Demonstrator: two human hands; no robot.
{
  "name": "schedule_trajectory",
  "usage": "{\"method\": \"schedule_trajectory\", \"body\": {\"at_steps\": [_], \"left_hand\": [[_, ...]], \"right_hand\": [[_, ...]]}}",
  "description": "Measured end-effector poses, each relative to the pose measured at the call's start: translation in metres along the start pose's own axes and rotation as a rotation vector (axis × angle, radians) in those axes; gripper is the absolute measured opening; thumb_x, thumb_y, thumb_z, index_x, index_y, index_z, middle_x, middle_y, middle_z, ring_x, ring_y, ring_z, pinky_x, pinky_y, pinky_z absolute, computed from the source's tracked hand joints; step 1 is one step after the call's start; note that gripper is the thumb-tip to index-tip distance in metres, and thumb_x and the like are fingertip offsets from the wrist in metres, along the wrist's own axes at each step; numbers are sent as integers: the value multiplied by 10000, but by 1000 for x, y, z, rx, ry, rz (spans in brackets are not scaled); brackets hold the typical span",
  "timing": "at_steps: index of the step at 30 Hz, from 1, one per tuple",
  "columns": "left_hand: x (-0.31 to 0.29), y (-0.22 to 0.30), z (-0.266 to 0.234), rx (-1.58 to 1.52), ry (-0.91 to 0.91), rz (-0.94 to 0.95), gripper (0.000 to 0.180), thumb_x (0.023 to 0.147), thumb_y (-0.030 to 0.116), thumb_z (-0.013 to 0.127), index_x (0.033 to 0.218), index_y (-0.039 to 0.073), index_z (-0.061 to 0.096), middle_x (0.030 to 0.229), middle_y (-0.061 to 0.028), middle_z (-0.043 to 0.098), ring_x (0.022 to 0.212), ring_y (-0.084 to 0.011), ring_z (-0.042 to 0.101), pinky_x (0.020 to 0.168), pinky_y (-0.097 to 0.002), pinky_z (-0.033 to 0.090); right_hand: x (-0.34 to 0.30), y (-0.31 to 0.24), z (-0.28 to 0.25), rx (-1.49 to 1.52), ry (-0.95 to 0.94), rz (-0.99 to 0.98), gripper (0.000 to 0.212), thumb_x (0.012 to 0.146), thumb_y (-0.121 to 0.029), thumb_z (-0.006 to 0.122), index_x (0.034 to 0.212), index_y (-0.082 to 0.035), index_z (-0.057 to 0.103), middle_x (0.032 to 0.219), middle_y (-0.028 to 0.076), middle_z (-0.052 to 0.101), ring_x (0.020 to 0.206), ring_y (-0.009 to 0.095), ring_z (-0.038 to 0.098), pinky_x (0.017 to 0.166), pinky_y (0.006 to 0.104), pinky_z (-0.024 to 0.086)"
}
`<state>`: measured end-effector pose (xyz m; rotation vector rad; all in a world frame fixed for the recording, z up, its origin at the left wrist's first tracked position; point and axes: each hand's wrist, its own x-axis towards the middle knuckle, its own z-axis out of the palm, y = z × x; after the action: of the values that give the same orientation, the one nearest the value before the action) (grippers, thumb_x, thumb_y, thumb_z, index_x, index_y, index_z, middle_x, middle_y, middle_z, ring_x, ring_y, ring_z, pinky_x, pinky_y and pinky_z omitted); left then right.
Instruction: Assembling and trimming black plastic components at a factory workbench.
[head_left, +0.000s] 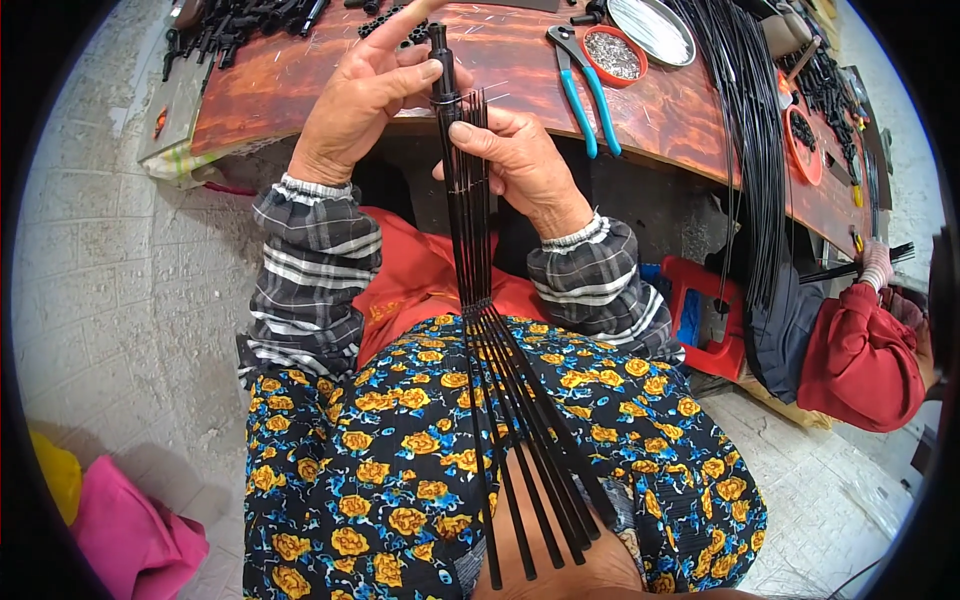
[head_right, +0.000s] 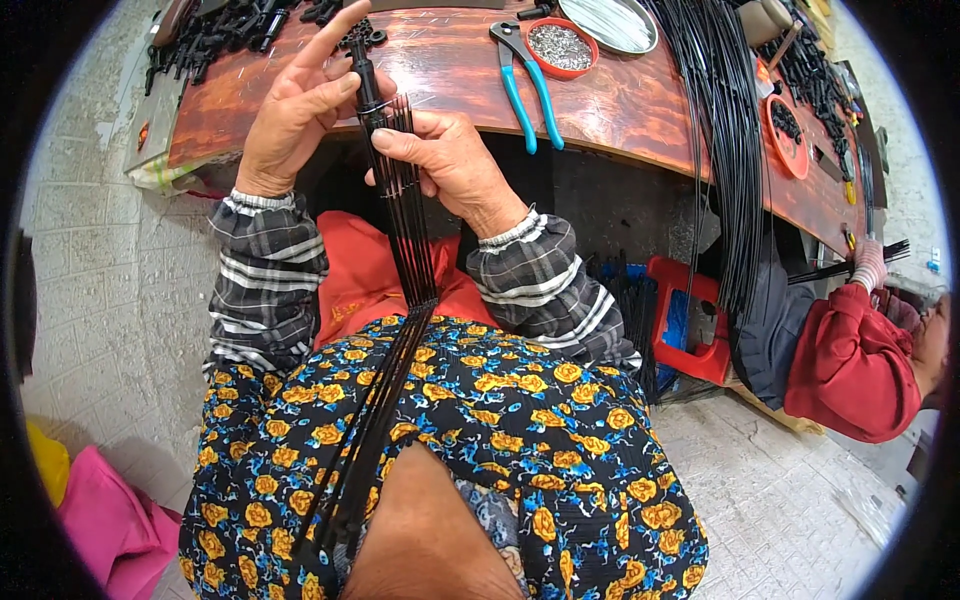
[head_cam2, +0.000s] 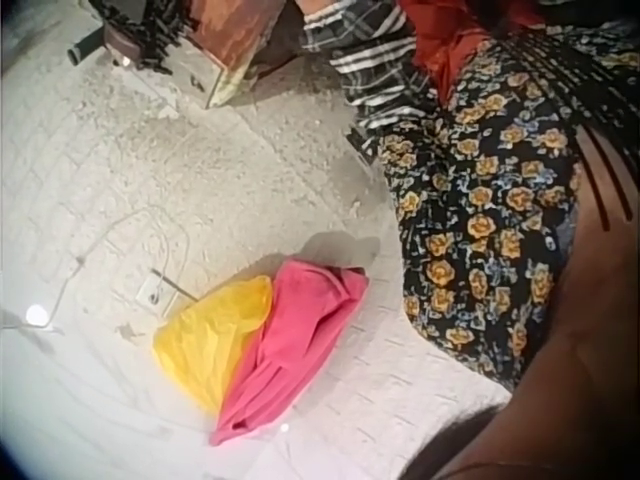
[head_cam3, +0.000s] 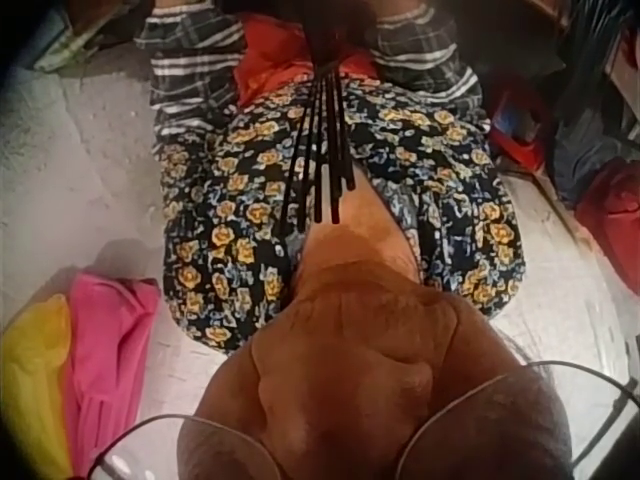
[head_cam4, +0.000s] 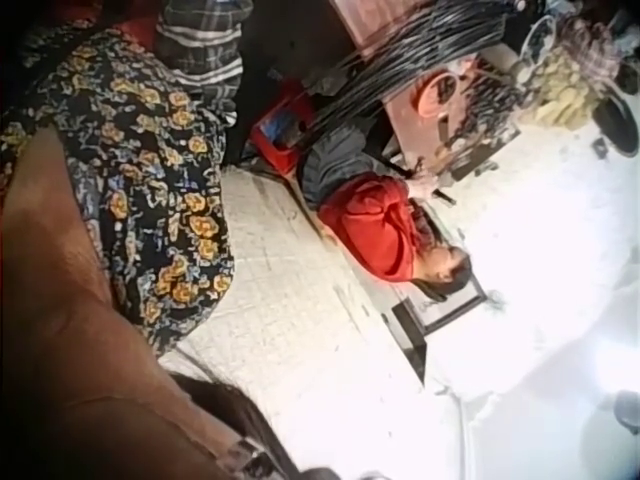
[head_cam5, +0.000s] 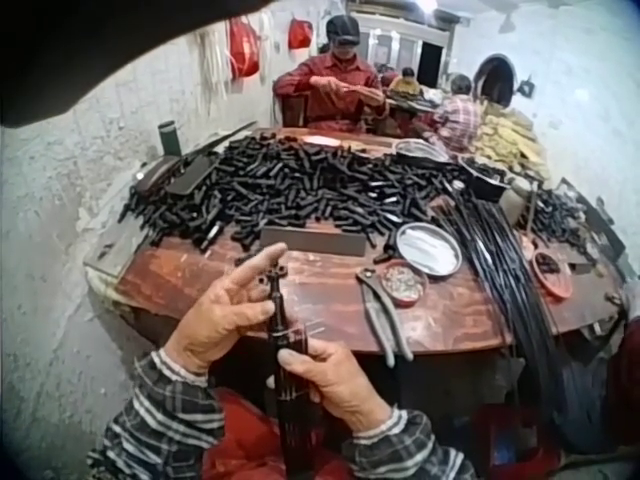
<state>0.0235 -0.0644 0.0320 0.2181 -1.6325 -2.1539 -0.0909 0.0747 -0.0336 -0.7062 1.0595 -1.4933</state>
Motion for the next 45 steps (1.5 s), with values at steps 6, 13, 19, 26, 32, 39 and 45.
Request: {"method": "schedule_trajectory", "body": {"at_steps": [6, 13, 19, 26, 32, 39, 45], "left_hand": [[-11, -19, -21, 40, -97, 20, 508, 809, -22, 600, 1308, 41, 533, 1041, -84, 650, 980, -167, 626, 880, -277, 497], [-7, -15, -23, 177, -125, -53, 534, 755, -71, 569, 1279, 33, 566, 1109, -91, 631, 1014, -162, 613, 878, -251, 489], [-7, -15, -20, 136, -118, -66, 542, 750, -77, 532, 1279, 33, 567, 1080, -78, 635, 1003, -156, 614, 871, -251, 491], [-5, -17, -19, 200, -113, -61, 519, 765, -46, 621, 1276, 19, 560, 1088, -72, 625, 997, -158, 613, 874, -262, 493], [-5, -18, -20, 267, -101, -72, 518, 757, -46, 638, 1266, 5, 560, 1088, -70, 621, 963, -158, 622, 866, -269, 505], [-4, -20, -21, 254, -77, -48, 480, 763, -35, 679, 1232, 31, 602, 1032, -53, 644, 949, -134, 627, 839, -237, 499], [1, -35, -30, 146, -115, -8, 478, 750, -47, 678, 1217, 30, 606, 1094, -116, 651, 1014, -189, 620, 892, -296, 500]], "right_hand": [[2, 2, 1, -21, -4, 10, 230, 911, -267, 630, 920, -37, 631, 754, 120, 703, 470, 32, 556, 365, 141, 314], [4, 2, -2, -11, -8, -5, 230, 913, -271, 628, 921, -41, 629, 751, 115, 701, 464, 28, 545, 364, 143, 307], [4, 4, -3, 26, -4, 7, 218, 914, -261, 628, 936, -43, 624, 755, 115, 700, 467, 28, 543, 366, 143, 305], [4, 3, -5, 41, -14, 13, 218, 915, -256, 627, 963, -43, 619, 758, 109, 699, 478, 36, 556, 369, 148, 306], [3, 5, -7, 41, -34, 19, 226, 918, -265, 622, 977, -47, 617, 758, 97, 699, 493, 35, 563, 373, 151, 308], [3, 5, -5, 61, -35, 17, 240, 912, -283, 632, 978, -53, 617, 756, 95, 699, 487, 28, 556, 373, 141, 304], [3, 4, -5, 59, -19, 7, 245, 910, -278, 634, 995, -49, 621, 757, 89, 699, 488, 25, 556, 372, 140, 305]]}}
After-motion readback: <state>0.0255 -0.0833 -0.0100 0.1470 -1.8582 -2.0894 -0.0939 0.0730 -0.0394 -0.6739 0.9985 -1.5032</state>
